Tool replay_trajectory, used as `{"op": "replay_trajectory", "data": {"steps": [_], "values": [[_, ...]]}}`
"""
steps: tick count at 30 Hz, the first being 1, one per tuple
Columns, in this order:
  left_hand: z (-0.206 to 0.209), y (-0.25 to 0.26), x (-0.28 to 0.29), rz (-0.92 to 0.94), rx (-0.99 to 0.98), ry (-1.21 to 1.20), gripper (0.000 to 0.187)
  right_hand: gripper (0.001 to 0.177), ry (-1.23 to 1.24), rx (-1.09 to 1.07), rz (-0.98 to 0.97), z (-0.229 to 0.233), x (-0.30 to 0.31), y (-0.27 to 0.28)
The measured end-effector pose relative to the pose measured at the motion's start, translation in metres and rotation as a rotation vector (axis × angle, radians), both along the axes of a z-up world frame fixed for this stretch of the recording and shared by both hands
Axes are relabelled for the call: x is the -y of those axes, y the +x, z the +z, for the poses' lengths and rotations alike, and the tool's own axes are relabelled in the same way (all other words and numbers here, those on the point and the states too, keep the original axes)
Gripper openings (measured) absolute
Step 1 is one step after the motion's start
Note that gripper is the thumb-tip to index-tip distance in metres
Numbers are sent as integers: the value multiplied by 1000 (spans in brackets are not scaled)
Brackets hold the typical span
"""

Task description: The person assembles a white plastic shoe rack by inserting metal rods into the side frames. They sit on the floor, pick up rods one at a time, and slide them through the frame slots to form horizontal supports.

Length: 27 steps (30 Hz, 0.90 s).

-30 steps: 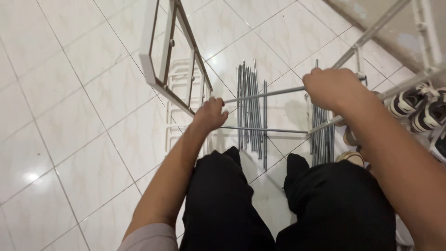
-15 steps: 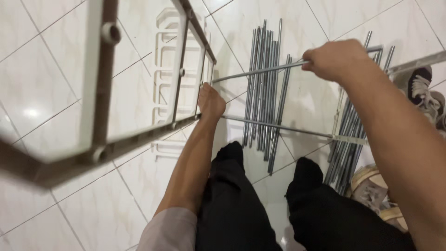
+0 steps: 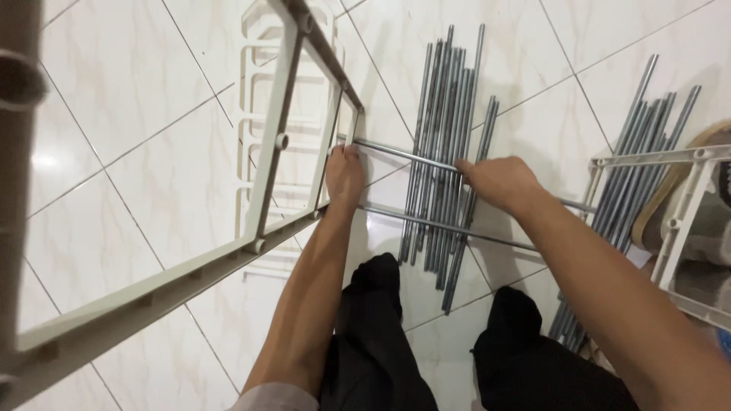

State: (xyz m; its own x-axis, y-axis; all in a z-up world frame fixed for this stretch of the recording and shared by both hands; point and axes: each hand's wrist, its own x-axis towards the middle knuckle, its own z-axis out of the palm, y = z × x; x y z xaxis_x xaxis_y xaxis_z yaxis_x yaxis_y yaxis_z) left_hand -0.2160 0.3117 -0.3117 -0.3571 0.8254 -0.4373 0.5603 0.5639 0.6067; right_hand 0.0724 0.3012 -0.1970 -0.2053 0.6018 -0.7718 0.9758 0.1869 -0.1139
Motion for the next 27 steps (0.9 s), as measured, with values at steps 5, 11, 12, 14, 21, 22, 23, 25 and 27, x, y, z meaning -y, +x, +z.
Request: {"op": "replay_trajectory", "data": {"steps": [5, 11, 12, 14, 21, 22, 23, 25, 27], "values": [[-20, -10, -8, 236, 343, 35, 39, 30, 255, -99, 26, -46, 6, 39], [-5, -12, -15, 436, 657, 22, 39, 34, 240, -97, -46, 13, 5, 35], [-5, -12, -15, 440, 659, 13, 40, 33, 243, -95, -46, 22, 5, 32], [-9, -11, -13, 385, 589, 35, 38, 35, 247, -90, -46, 30, 6, 30], [-20, -14, -4, 273, 586, 66, 34, 26, 396, -282, 38, -1, 23, 25], [-19, -14, -3, 247, 567, 74, 35, 26, 386, -295, 32, -5, 27, 23], [-18, -15, -2, 221, 547, 82, 35, 26, 377, -307, 26, -7, 30, 21], [-10, -10, 3, 174, 512, 100, 36, 26, 316, -281, -4, -10, 33, 17], [4, -6, 7, 129, 473, 134, 36, 26, 305, -302, -14, -10, 33, 11]]}}
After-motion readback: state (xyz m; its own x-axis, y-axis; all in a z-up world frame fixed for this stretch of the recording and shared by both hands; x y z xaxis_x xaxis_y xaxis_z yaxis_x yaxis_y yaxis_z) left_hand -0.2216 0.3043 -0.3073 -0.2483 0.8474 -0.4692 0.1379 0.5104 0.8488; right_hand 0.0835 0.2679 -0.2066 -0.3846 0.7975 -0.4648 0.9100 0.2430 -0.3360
